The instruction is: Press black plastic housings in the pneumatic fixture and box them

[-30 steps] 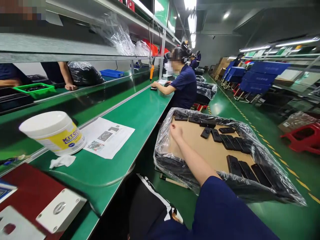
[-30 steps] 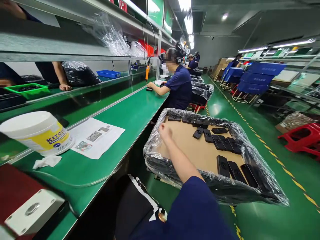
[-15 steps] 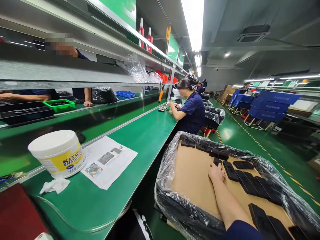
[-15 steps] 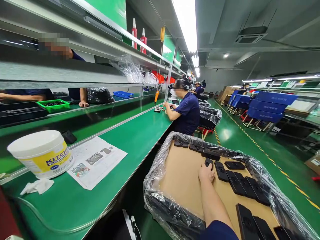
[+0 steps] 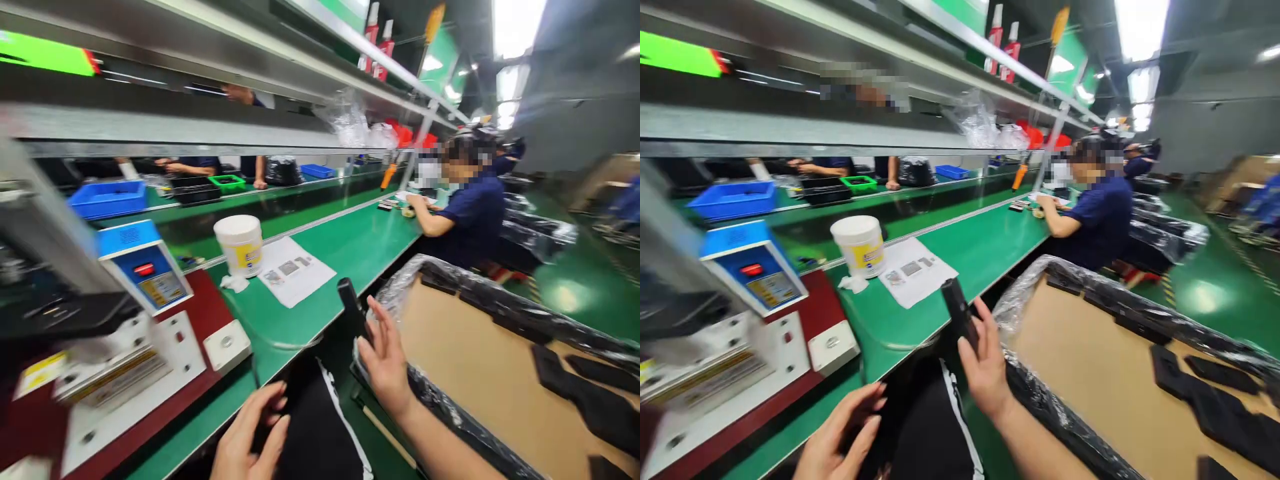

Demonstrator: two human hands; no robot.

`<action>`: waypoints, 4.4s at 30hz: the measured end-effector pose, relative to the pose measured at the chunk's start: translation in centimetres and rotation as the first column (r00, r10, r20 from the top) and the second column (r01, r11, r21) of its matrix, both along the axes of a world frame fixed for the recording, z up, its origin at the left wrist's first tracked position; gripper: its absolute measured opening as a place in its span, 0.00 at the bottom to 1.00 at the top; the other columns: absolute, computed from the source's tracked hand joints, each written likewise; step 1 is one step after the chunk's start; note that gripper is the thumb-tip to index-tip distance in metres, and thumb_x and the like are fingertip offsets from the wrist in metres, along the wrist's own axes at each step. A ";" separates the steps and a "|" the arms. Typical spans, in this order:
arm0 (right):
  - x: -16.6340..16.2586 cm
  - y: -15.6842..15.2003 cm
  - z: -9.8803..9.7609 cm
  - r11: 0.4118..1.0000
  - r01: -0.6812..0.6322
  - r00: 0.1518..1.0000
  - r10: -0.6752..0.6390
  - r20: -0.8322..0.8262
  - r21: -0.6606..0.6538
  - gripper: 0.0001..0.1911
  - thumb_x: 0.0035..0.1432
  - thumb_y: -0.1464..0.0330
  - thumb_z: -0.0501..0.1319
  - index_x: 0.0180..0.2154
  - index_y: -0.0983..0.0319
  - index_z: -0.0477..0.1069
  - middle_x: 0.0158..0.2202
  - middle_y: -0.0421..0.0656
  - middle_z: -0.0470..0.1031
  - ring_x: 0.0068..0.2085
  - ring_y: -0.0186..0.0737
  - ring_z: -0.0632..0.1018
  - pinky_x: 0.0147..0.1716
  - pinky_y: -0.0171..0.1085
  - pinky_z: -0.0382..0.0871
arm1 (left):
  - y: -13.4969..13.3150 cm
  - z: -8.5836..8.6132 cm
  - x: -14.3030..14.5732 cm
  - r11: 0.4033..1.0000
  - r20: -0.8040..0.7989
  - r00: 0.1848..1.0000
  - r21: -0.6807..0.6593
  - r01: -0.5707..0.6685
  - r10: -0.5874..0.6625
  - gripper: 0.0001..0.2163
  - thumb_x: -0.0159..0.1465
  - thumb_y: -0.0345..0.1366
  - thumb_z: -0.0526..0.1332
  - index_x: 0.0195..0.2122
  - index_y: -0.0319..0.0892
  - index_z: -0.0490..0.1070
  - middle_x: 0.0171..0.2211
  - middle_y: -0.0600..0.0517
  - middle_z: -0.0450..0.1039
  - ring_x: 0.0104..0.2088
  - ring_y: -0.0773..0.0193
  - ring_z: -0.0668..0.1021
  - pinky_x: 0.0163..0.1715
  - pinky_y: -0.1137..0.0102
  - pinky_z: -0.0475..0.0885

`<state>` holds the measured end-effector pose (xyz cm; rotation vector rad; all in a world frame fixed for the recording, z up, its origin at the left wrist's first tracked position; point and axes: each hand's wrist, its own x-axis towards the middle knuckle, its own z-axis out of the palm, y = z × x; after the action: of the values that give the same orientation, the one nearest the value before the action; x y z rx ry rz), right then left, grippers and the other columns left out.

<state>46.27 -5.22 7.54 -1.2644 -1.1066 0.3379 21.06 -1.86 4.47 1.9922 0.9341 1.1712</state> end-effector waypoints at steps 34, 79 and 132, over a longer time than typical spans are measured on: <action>-20.6 13.4 12.6 0.675 -0.701 0.660 0.494 0.566 0.229 0.06 0.63 0.68 0.62 0.42 0.61 0.72 0.53 0.52 0.69 0.55 0.48 0.71 0.54 0.44 0.68 | 9.9 15.8 -16.6 0.945 0.243 0.937 0.151 -0.290 0.249 0.24 0.53 0.54 0.69 0.45 0.43 0.73 0.44 0.47 0.74 0.44 0.58 0.76 0.45 0.68 0.70; -25.3 21.0 10.3 0.684 -0.469 0.876 0.282 0.391 0.559 0.13 0.65 0.74 0.53 0.33 0.61 0.75 0.40 0.49 0.78 0.44 0.48 0.78 0.45 0.51 0.74 | 18.5 13.1 -14.5 0.862 0.452 0.756 -0.061 -0.504 0.474 0.15 0.62 0.45 0.53 0.36 0.43 0.75 0.37 0.50 0.75 0.37 0.59 0.73 0.39 0.67 0.66; -19.8 9.4 6.2 0.521 -0.852 0.502 0.792 -0.348 -0.045 0.28 0.63 0.46 0.56 0.53 0.60 0.69 0.41 0.48 0.77 0.37 0.44 0.80 0.25 0.34 0.76 | -2.9 7.4 -11.6 0.419 0.522 0.252 -0.831 0.366 0.815 0.18 0.65 0.47 0.58 0.44 0.36 0.71 0.33 0.45 0.77 0.27 0.66 0.79 0.27 0.74 0.77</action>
<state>26.47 4.19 13.74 -0.7110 -1.3924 1.3830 9.43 -4.78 11.86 -0.0578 0.8803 1.3163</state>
